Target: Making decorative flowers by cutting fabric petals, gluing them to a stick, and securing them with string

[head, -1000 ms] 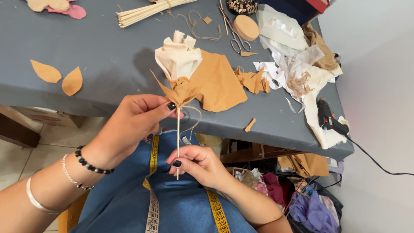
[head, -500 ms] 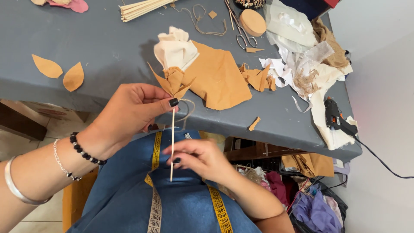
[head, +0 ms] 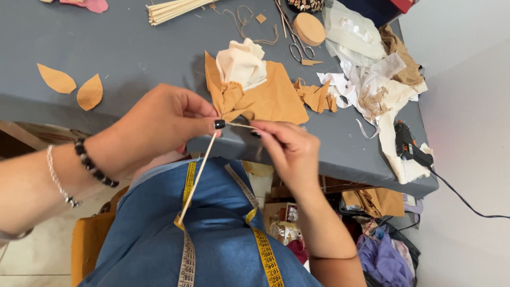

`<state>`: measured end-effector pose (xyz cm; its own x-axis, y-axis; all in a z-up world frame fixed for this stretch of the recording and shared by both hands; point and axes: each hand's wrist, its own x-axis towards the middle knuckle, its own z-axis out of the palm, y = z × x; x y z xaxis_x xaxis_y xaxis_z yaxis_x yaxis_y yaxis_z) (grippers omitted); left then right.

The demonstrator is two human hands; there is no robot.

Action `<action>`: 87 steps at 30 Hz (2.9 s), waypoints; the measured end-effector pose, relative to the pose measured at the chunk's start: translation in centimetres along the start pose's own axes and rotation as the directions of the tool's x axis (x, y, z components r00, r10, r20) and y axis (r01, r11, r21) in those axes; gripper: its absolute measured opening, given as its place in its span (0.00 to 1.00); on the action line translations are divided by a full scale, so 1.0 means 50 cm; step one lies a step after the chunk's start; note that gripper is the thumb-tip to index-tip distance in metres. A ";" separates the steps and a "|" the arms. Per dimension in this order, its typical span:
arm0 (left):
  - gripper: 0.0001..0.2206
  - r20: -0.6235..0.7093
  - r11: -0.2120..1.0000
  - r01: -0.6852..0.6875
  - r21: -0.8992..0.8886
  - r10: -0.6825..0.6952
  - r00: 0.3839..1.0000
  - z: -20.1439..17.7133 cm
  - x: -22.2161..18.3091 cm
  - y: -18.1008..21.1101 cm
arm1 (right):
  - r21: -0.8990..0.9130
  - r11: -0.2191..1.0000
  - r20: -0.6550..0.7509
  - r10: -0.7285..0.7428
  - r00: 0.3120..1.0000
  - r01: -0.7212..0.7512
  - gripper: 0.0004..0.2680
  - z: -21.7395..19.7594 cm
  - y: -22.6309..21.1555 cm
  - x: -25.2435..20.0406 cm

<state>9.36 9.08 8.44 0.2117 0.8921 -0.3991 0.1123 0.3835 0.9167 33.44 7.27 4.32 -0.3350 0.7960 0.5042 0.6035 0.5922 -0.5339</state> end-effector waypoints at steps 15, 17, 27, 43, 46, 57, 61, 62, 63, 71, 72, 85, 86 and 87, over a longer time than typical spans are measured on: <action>0.02 -0.059 0.857 0.055 0.512 -0.029 0.998 -0.037 0.086 -0.013 | -0.268 0.952 0.068 -0.132 0.989 0.146 0.05 -0.038 0.035 -0.066; 0.06 0.003 0.842 -0.112 0.527 0.130 0.991 -0.053 0.108 -0.039 | -0.262 0.957 -0.036 -0.143 0.989 0.128 0.06 -0.024 0.038 -0.054; 0.08 0.036 0.683 -0.093 0.724 0.097 0.995 -0.102 0.091 0.021 | -0.409 0.817 0.007 -0.442 0.897 0.406 0.03 -0.023 0.003 0.045; 0.10 0.138 0.362 -0.327 0.873 0.460 0.877 -0.161 0.115 -0.024 | -0.434 0.616 0.416 -0.510 0.753 0.657 0.02 -0.050 -0.100 0.195; 0.10 0.109 0.488 -0.278 0.827 0.346 0.932 -0.151 0.073 0.007 | -0.320 0.713 0.430 -0.478 0.766 0.624 0.01 -0.037 -0.111 0.212; 0.06 0.146 0.808 -0.225 0.545 0.173 0.974 -0.102 0.084 0.019 | 0.185 0.981 0.355 -0.123 0.927 0.059 0.07 0.007 -0.106 0.217; 0.10 0.117 0.894 -0.191 0.406 0.156 0.981 -0.110 0.083 0.020 | 0.055 0.973 0.173 -0.229 0.958 0.223 0.04 0.030 -0.093 0.149; 0.14 0.131 0.911 -0.219 0.350 0.183 0.974 -0.110 0.080 0.021 | 0.075 0.975 0.174 -0.217 0.961 0.207 0.03 0.045 -0.088 0.127; 0.14 0.132 0.910 -0.219 0.351 0.183 0.974 -0.110 0.082 0.011 | 0.076 0.976 0.172 -0.216 0.961 0.206 0.03 0.066 -0.081 0.118; 0.20 0.221 0.913 -0.366 0.180 0.325 0.920 -0.088 0.069 -0.016 | -0.254 0.954 0.028 -0.159 0.987 0.160 0.06 0.161 -0.073 0.096; 0.20 0.221 0.913 -0.367 0.180 0.326 0.919 -0.096 0.072 -0.017 | -0.255 0.953 0.027 -0.159 0.987 0.161 0.06 0.158 -0.073 0.096; 0.20 0.225 0.943 -0.298 0.146 0.262 0.939 -0.169 0.091 -0.077 | 0.012 0.994 0.067 -0.113 0.991 0.113 0.04 0.104 -0.062 0.081; 0.20 0.228 0.946 -0.291 0.144 0.254 0.940 -0.173 0.084 -0.088 | 0.041 0.994 0.069 -0.107 0.992 0.104 0.04 0.100 -0.061 0.079; 0.20 0.229 0.946 -0.290 0.145 0.253 0.940 -0.168 0.085 -0.088 | 0.041 0.994 0.068 -0.105 0.992 0.102 0.04 0.095 -0.061 0.075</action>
<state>1.60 13.18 2.89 0.4500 0.8808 -0.1475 0.1854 0.0694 0.9802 26.91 9.04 4.62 -0.4451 0.7360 0.5101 0.5357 0.6753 -0.5069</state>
